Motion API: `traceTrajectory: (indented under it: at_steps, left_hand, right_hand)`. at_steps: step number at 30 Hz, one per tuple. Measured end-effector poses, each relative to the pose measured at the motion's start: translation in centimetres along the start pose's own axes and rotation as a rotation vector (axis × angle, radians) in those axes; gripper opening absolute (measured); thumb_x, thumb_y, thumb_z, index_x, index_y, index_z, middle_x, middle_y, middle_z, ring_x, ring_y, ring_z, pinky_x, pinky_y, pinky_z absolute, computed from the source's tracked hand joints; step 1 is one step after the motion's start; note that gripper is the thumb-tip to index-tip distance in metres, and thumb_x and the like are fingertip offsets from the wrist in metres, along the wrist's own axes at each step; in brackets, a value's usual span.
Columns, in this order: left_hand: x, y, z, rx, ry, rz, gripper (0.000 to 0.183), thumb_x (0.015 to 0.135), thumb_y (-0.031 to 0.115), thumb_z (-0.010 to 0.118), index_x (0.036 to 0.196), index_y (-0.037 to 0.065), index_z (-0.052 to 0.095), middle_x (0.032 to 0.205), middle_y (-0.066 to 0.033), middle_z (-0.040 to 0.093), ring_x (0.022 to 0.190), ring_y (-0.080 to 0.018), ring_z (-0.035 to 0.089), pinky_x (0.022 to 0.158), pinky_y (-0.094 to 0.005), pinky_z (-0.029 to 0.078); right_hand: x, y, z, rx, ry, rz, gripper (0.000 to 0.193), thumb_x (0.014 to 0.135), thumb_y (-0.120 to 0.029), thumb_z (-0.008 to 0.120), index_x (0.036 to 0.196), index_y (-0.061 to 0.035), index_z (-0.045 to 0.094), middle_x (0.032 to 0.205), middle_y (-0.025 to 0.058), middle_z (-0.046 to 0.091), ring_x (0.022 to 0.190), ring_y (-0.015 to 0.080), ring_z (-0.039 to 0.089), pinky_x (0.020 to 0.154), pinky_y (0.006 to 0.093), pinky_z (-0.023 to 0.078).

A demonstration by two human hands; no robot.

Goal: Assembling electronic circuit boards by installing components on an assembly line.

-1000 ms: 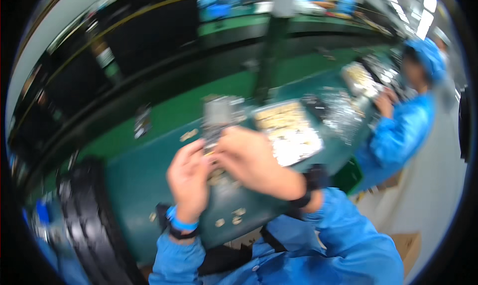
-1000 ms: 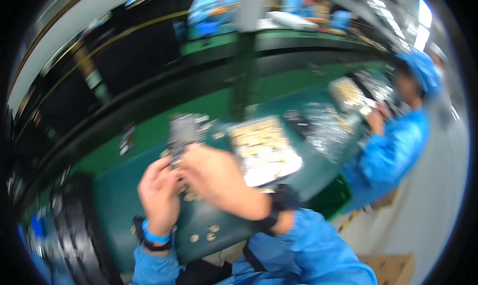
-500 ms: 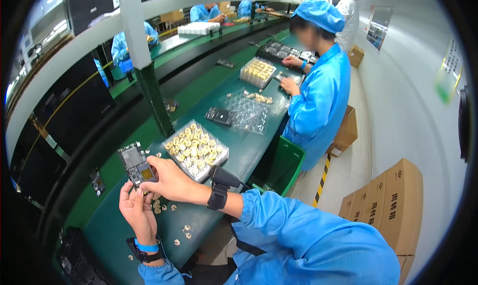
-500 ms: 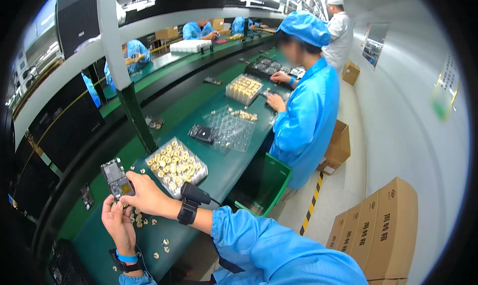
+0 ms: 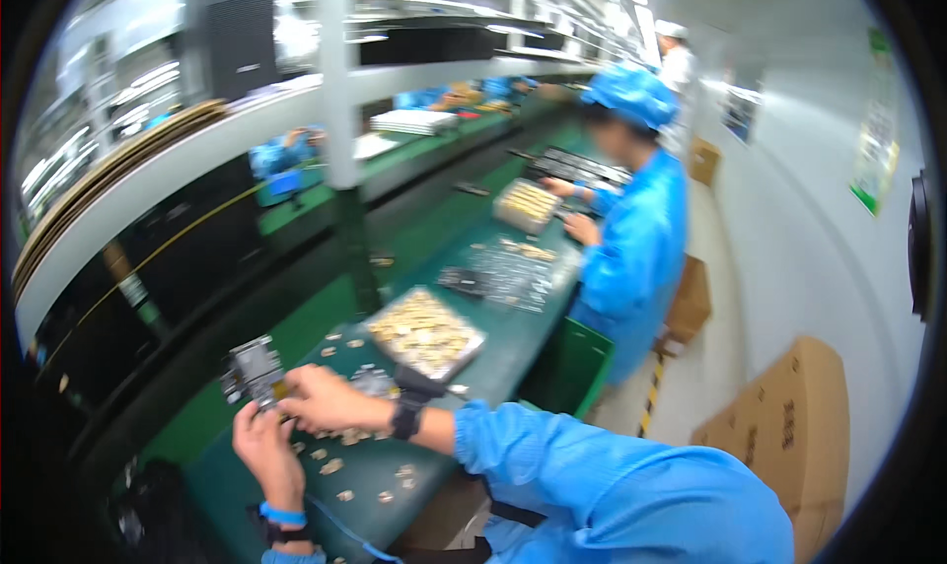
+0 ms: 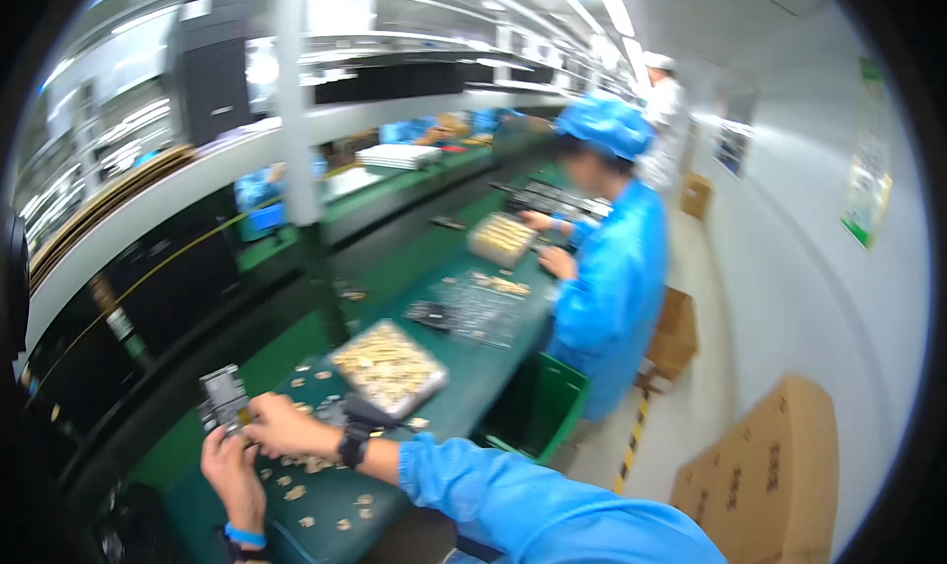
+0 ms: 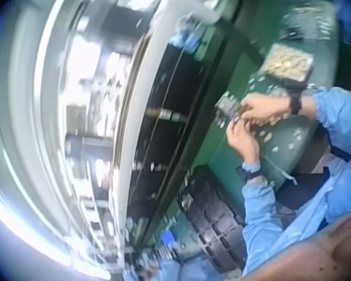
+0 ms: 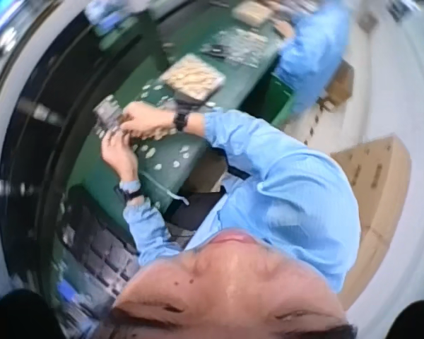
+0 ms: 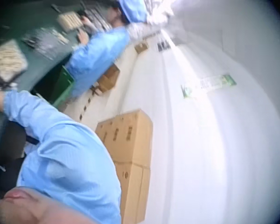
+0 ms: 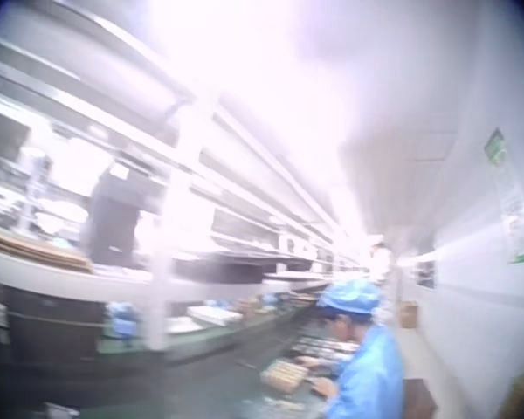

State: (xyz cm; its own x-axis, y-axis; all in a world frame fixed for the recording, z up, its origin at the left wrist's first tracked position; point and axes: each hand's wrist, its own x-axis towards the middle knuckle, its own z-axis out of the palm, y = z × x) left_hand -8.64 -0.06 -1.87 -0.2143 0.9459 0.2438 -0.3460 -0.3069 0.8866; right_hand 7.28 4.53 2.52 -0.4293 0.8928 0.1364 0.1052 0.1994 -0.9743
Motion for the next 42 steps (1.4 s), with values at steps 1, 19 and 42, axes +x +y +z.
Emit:
traceTrajectory:
  at_steps: [1, 19, 42]
  left_hand:
    - [0.6, -1.2, -0.7, 0.128, -0.006, 0.055, 0.029, 0.101, 0.007, 0.064, 0.127, -0.002, 0.054, 0.105, -0.0119, 0.071, 0.092, -0.0171, 0.07, 0.078, -0.0306, 0.06]
    - [2.5, -5.3, -3.4, 0.097, 0.153, -0.125, 0.028, 0.105, 0.012, 0.06, 0.128, -0.004, 0.059, 0.121, -0.0161, 0.069, 0.104, -0.0201, 0.069, 0.081, -0.0311, 0.059]
    - [4.0, -3.9, -5.4, 0.002, 0.198, -0.067, 0.035, 0.108, 0.023, 0.06, 0.128, -0.006, 0.062, 0.123, -0.0149, 0.07, 0.114, -0.0236, 0.069, 0.099, -0.0362, 0.056]
  right_hand:
    - [1.0, 1.1, -0.2, -0.066, -0.01, 0.014, 0.02, 0.097, -0.011, 0.066, 0.1, 0.0084, 0.064, 0.079, 0.013, 0.073, 0.065, 0.0164, 0.073, 0.054, 0.0313, 0.06]
    - [18.1, 12.3, -11.6, -0.788, 0.48, 0.343, 0.022, 0.088, -0.01, 0.074, 0.103, 0.0051, 0.068, 0.094, 0.0201, 0.068, 0.076, 0.0293, 0.069, 0.064, 0.0414, 0.056]
    - [12.5, 5.5, 6.3, 0.277, 0.104, -0.002, 0.064, 0.086, 0.008, 0.071, 0.145, 0.001, 0.048, 0.134, 0.0202, 0.061, 0.121, 0.0287, 0.063, 0.099, 0.0378, 0.053]
